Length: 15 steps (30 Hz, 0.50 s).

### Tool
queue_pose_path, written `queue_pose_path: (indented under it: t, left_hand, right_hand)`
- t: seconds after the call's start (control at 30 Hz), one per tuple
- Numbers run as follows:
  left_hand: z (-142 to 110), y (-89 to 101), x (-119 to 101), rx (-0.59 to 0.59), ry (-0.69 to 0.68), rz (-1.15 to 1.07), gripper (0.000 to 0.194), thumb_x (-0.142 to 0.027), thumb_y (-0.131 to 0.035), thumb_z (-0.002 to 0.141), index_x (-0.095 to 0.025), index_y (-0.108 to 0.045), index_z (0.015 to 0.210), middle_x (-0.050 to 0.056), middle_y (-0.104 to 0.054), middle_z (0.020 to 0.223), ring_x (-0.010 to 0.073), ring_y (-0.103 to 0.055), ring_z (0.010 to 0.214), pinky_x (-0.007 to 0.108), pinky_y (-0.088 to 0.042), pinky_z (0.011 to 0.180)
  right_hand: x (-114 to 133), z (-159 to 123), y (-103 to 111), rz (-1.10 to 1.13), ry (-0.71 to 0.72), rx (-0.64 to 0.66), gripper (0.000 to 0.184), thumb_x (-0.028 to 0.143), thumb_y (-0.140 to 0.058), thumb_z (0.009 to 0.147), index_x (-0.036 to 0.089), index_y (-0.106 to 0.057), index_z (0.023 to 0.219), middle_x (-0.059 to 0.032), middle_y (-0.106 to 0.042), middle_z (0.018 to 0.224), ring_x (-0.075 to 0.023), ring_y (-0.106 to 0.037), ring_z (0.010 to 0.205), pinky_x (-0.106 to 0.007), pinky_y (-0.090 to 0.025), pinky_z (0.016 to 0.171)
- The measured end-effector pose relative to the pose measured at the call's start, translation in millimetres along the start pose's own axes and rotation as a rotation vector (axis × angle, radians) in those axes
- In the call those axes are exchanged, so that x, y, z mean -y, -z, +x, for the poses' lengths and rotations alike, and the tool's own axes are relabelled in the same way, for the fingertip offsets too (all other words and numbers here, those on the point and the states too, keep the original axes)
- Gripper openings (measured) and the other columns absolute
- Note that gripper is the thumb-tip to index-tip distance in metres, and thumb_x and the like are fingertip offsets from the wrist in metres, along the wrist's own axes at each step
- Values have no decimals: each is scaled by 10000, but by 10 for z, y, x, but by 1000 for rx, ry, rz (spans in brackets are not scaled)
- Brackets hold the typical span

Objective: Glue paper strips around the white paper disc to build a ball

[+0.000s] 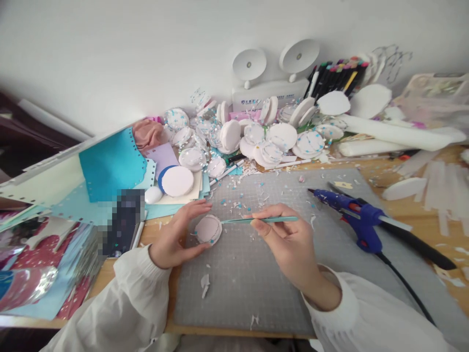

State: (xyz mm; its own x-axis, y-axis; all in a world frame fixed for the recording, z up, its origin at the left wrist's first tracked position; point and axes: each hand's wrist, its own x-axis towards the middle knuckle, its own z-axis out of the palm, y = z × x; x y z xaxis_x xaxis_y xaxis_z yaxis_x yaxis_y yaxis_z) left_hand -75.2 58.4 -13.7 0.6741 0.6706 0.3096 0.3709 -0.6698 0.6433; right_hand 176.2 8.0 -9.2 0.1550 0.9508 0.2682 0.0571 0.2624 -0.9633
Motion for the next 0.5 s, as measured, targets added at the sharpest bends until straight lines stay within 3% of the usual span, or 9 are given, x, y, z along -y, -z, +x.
queue_pose_path:
  t: [0.13, 0.27, 0.33, 0.5]
  left_hand:
    - [6, 24, -25, -103, -97, -12, 689, -401, -769, 691, -181, -484, 1278, 183, -527, 1335, 333, -418, 1298, 529, -331, 1068]
    - [-31, 86, -322, -441, 12, -29, 212, -232, -609, 848, -178, -627, 1052, 113, -641, 1065, 234, -583, 1012, 394, -451, 892]
    - [-60, 91, -559, -539, 121, -158, 121, -199, -539, 898, -167, -654, 914, 61, -654, 850, 176, -597, 830, 310, -462, 771]
    - [-120, -46, -1083, -285, 344, -504, 364, -336, -474, 940, -144, -653, 689, 41, -634, 658, 133, -570, 645, 246, -435, 629]
  right_hand:
    - [69, 37, -26, -177, 179, -22, 116, 141, -659, 795, 255, -662, 819, -9, -710, 790, -178, -675, 775, -322, -533, 672]
    - [141, 33, -3, -320, 454, -40, 226, 70, -656, 758, 264, -661, 873, -13, -730, 803, -191, -654, 754, -368, -503, 689]
    - [211, -19, 14, -396, 590, -3, 291, 45, -645, 744, 270, -647, 927, -11, -742, 854, -181, -656, 722, -388, -485, 712]
    - [468, -333, -27, -703, 912, 223, 279, 101, -621, 782, 291, -630, 986, 31, -760, 939, -131, -676, 716, -356, -456, 765]
